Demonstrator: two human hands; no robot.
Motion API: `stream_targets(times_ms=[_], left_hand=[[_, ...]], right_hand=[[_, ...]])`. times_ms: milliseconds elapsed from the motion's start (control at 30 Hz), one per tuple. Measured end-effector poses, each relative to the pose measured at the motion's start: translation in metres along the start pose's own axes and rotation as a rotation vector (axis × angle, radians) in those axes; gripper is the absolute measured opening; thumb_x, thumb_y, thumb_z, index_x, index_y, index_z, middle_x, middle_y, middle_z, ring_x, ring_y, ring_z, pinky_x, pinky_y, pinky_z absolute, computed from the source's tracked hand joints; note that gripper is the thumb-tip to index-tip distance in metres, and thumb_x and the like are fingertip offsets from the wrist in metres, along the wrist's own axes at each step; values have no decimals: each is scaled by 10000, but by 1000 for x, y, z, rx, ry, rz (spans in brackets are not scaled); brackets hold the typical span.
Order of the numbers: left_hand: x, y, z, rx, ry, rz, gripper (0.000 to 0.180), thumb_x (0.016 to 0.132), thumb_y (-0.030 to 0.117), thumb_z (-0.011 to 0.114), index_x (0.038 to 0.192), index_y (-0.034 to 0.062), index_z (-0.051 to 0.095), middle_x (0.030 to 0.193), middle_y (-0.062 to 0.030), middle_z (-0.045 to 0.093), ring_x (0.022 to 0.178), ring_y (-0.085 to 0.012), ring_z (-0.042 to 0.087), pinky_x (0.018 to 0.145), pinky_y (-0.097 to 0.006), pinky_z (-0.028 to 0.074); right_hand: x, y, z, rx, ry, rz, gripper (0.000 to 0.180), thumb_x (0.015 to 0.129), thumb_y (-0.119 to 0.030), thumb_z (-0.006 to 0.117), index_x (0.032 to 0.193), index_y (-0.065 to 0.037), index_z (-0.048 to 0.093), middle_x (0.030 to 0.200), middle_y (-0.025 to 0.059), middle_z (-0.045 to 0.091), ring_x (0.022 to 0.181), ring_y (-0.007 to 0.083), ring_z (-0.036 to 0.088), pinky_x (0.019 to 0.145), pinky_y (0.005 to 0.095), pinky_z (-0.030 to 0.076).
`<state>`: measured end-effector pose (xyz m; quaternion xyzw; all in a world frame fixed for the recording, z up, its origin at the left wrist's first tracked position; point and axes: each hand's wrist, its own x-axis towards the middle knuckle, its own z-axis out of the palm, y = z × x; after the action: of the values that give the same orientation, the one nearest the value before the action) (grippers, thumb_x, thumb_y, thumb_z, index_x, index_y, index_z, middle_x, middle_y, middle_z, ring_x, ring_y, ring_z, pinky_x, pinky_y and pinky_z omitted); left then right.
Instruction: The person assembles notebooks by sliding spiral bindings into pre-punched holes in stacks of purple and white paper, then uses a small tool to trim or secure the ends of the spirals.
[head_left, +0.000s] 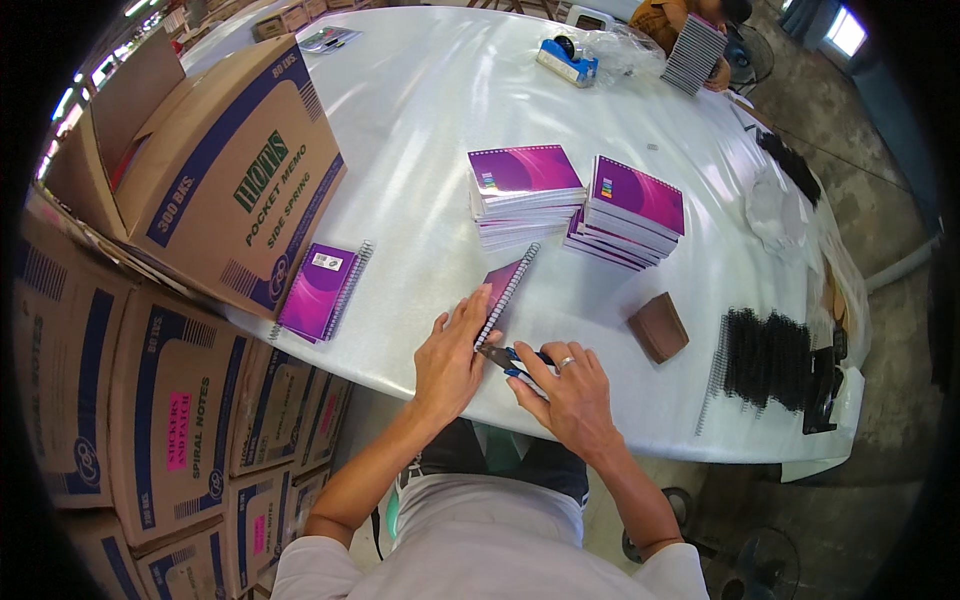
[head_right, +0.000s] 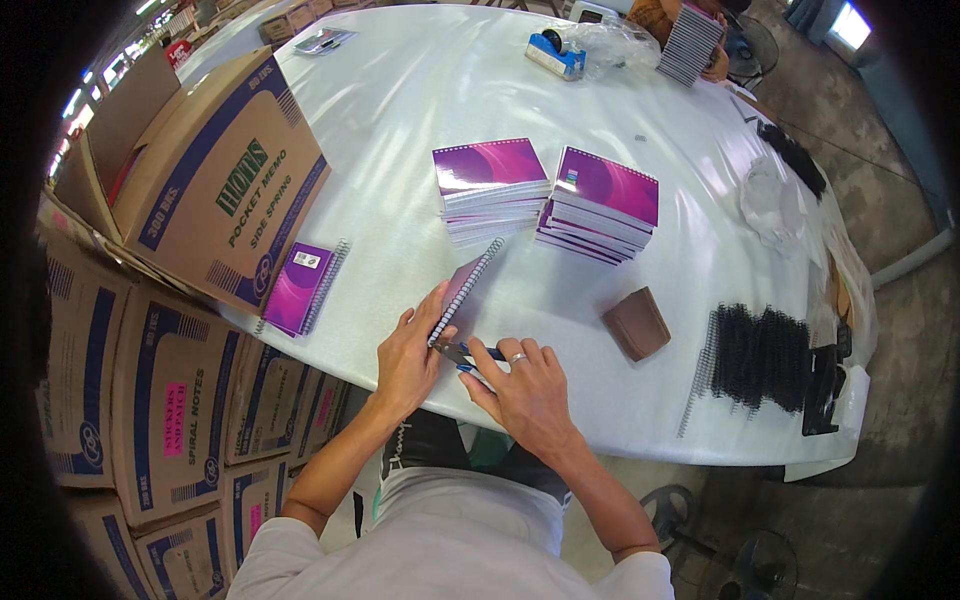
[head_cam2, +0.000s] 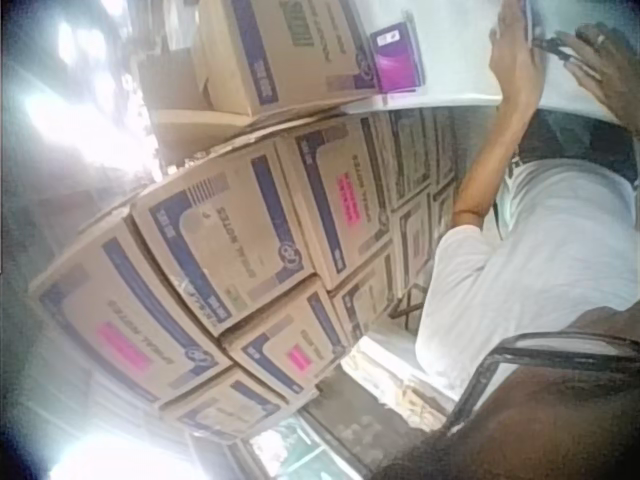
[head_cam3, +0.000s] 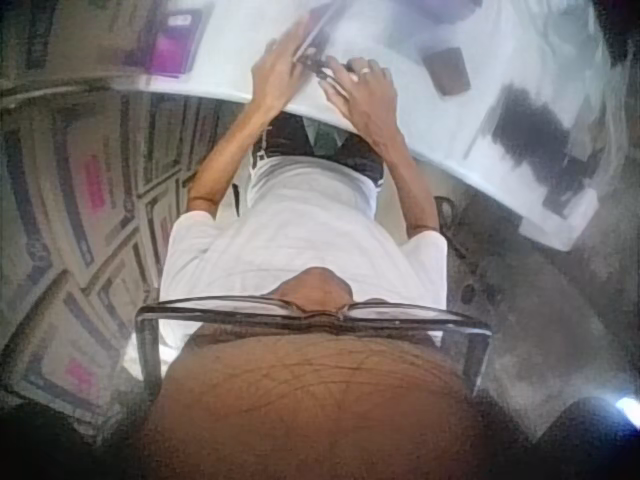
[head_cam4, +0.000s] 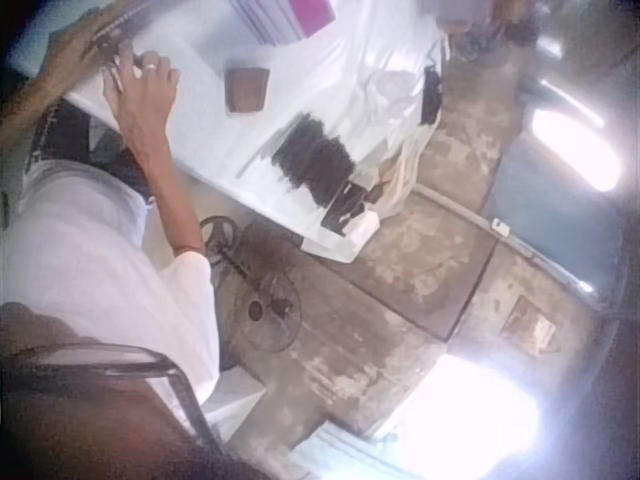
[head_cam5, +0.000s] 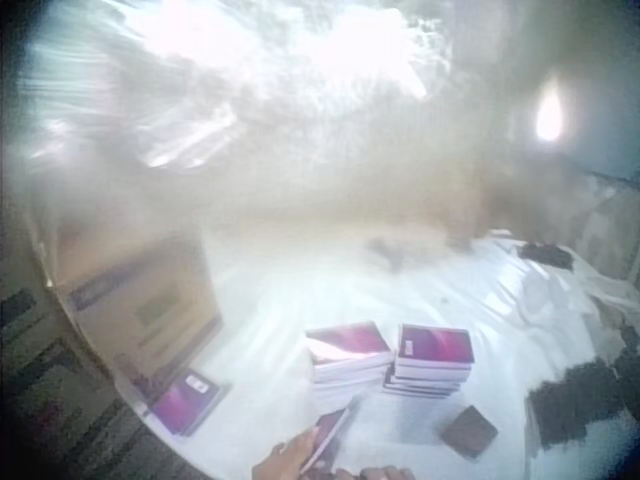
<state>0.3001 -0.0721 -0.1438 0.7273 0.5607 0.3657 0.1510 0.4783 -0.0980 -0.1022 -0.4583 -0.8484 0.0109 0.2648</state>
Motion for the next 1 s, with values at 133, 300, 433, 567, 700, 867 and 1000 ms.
stream_targets(times_ms=[133,300,433,567,700,867,1000], left_hand=[[0,-3,-1,-30,21,-39,617,884,125,658,1450,115,409,1354,-145,561,1210,-339,566,998,-495,450],[0,-5,-13,200,148,157,640,857,172,685,1434,68,430,1364,-123,560,1194,-352,575,974,-509,455],[7,-7,-31,385,127,222,668,818,85,691,1432,78,429,1383,-90,552,1260,-349,528,1014,-524,420],[7,-46,-84,588,123,102,670,860,204,669,1473,185,398,1470,-36,473,1335,-323,455,1098,-539,339],[-4,-117,-137,595,-242,-177,813,799,303,720,1510,242,331,1572,-23,314,1466,-325,214,1161,-584,194],[5,-107,-161,530,-368,-206,910,736,348,763,1517,230,313,1618,-54,174,1490,-364,73,1178,-583,121],[30,-90,-124,389,-108,-7,822,797,243,747,1507,181,338,1606,-75,218,1490,-372,84,1176,-576,104]], right_hand=[[6,-3,-2,33,-33,1,310,863,-263,702,1112,-83,662,811,51,557,690,190,542,589,332,428],[31,8,-26,1074,-774,720,283,983,-297,559,1088,-52,652,734,43,569,654,113,547,593,296,463],[35,17,-18,841,-544,449,298,993,-275,532,1117,-23,632,754,79,601,686,160,587,655,323,492],[34,53,-3,351,-298,409,328,944,-271,602,1149,-15,629,882,119,644,778,260,623,720,369,496],[19,88,12,-216,-174,126,325,864,-240,695,1120,-42,655,1085,121,646,979,327,607,825,396,475],[85,72,17,83,198,-73,306,816,-93,708,1109,-27,653,1164,131,629,1143,328,557,966,408,436],[152,78,41,-50,309,-210,267,812,-39,655,1074,13,649,1144,121,633,1132,295,566,950,388,456]])
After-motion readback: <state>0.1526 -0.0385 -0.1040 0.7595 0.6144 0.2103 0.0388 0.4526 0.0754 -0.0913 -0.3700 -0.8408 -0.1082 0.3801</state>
